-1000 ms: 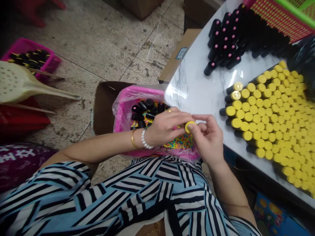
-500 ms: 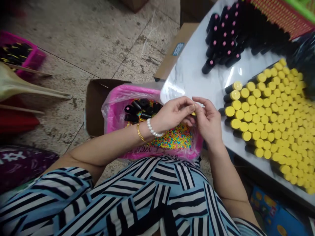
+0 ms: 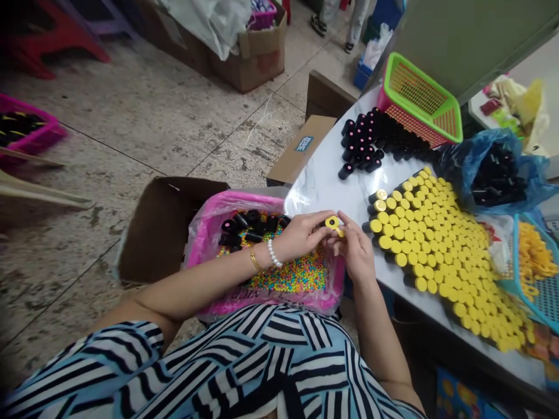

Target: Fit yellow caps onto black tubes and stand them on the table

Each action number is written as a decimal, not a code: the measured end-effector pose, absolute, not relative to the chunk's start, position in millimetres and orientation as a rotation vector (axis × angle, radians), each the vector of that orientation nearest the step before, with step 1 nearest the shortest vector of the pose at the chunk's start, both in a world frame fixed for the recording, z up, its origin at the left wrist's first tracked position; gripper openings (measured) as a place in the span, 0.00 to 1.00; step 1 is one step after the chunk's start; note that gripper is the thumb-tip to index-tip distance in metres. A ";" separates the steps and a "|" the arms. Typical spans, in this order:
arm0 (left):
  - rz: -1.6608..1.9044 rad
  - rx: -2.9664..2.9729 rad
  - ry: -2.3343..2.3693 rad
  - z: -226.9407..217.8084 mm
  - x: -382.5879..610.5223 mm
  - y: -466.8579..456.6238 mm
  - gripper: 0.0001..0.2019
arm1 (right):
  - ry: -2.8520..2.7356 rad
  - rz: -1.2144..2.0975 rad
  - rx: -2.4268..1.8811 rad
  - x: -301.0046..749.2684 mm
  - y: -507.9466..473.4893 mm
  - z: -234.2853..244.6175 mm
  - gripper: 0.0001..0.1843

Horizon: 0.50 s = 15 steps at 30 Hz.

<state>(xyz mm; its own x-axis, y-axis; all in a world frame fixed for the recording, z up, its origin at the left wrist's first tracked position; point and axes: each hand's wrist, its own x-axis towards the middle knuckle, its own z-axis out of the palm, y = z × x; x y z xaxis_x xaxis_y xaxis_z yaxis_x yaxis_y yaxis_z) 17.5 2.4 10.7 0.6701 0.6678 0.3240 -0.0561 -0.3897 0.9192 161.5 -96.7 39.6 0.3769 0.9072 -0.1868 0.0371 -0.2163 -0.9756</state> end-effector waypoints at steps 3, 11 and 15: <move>0.818 1.796 0.473 10.0 15.8 3.8 0.10 | -0.780 1.143 -1.453 168.9 -96.9 39.6 0.24; 0.756 1.753 0.458 9.8 13.2 7.6 0.11 | -0.846 1.391 -1.299 192.8 -85.1 40.2 0.28; 0.847 1.864 0.462 5.4 14.6 5.6 0.14 | -0.851 1.412 -1.372 191.9 -88.6 45.8 0.33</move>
